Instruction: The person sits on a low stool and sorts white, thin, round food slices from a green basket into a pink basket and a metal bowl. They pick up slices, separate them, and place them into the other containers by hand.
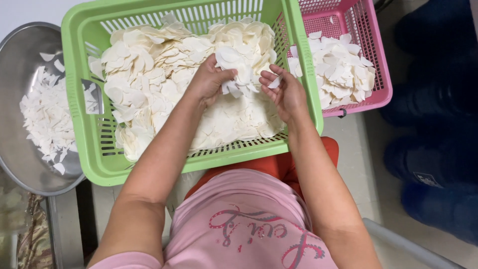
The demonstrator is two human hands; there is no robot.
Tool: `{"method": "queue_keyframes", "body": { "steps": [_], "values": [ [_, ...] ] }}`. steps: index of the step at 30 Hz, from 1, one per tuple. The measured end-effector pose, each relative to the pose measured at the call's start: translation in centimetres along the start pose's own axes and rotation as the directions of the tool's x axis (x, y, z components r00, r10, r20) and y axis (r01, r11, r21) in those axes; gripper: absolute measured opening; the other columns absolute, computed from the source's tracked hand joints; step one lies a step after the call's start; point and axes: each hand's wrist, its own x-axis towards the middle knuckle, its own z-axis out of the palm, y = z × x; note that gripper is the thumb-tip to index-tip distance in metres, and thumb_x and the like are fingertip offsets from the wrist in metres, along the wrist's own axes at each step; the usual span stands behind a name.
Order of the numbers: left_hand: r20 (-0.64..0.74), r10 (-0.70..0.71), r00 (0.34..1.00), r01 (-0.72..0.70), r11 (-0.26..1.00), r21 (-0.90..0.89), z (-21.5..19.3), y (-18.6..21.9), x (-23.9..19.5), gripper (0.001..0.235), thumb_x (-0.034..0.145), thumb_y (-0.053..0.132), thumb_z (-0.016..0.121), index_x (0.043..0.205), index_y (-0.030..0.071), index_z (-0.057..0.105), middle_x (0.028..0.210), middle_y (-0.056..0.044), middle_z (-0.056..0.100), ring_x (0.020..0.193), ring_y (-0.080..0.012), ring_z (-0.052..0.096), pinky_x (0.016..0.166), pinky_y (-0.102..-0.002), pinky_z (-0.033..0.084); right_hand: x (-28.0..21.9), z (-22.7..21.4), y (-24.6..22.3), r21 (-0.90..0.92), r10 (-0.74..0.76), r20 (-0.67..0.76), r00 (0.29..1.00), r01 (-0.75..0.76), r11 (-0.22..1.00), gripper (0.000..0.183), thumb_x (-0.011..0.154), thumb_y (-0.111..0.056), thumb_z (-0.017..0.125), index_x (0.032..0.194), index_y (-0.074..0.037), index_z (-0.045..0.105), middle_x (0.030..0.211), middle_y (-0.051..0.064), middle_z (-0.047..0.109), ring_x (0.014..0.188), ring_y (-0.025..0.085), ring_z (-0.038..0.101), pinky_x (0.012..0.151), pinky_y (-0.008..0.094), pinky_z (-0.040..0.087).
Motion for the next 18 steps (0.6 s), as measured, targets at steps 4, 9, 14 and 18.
{"method": "queue_keyframes", "body": {
  "steps": [4, 9, 14, 18],
  "values": [
    [-0.061, -0.133, 0.989, 0.139, 0.984, 0.113, 6.2, 4.2, -0.3, 0.06, 0.083, -0.009, 0.071, 0.139, 0.001, 0.052, 0.123, -0.023, 0.07, 0.104, -0.031, 0.074, 0.085, -0.036, 0.068, -1.2, 1.8, -1.2, 0.085, 0.056, -0.133, 0.99, -0.045, 0.995, 0.044, 0.106, -0.024, 0.041, 0.139, 0.0, 0.057, 0.121, 0.021, 0.072, 0.099, 0.023, 0.073, 0.078, 0.029, 0.064],
    [0.129, -0.128, 0.983, 0.049, 0.87, 0.491, 16.5, 6.4, 0.6, 0.076, 0.085, 0.007, 0.073, 0.153, 0.01, 0.04, 0.139, -0.016, 0.067, 0.094, -0.0193, 0.078, 0.068, -0.024, 0.07, -0.1, 1.1, -0.6, 0.218, 0.107, -0.102, 0.989, -0.082, 0.973, 0.035, 0.108, -0.021, 0.037, 0.129, 0.001, 0.055, 0.12, 0.022, 0.066, 0.108, 0.029, 0.068, 0.098, 0.043, 0.06],
    [0.276, -0.131, 0.952, -0.058, 0.81, 0.584, 24.0, -1.5, 8.6, 0.069, 0.078, -0.004, 0.074, 0.142, 0.011, 0.053, 0.13, -0.012, 0.072, 0.113, -0.0251, 0.073, 0.082, -0.031, 0.069, 1.5, -0.7, 0.3, 0.267, 0.083, -0.128, 0.988, -0.046, 0.963, 0.031, 0.107, -0.023, 0.045, 0.128, -0.004, 0.055, 0.091, 0.01, 0.068, 0.076, 0.02, 0.068, 0.073, 0.036, 0.061],
    [0.272, -0.206, 0.94, -0.138, 0.498, 0.856, 27.2, -7.7, 12.9, 0.065, 0.07, -0.001, 0.067, 0.134, 0.012, 0.058, 0.118, -0.011, 0.072, 0.104, -0.0264, 0.071, 0.072, -0.033, 0.061, 2.2, -2.8, -0.5, 0.292, 0.002, -0.193, 0.981, 0.055, 0.955, 0.021, 0.101, -0.015, 0.046, 0.118, -0.005, 0.054, 0.085, 0.007, 0.064, 0.071, 0.018, 0.064, 0.067, 0.033, 0.057]
  ]
}}
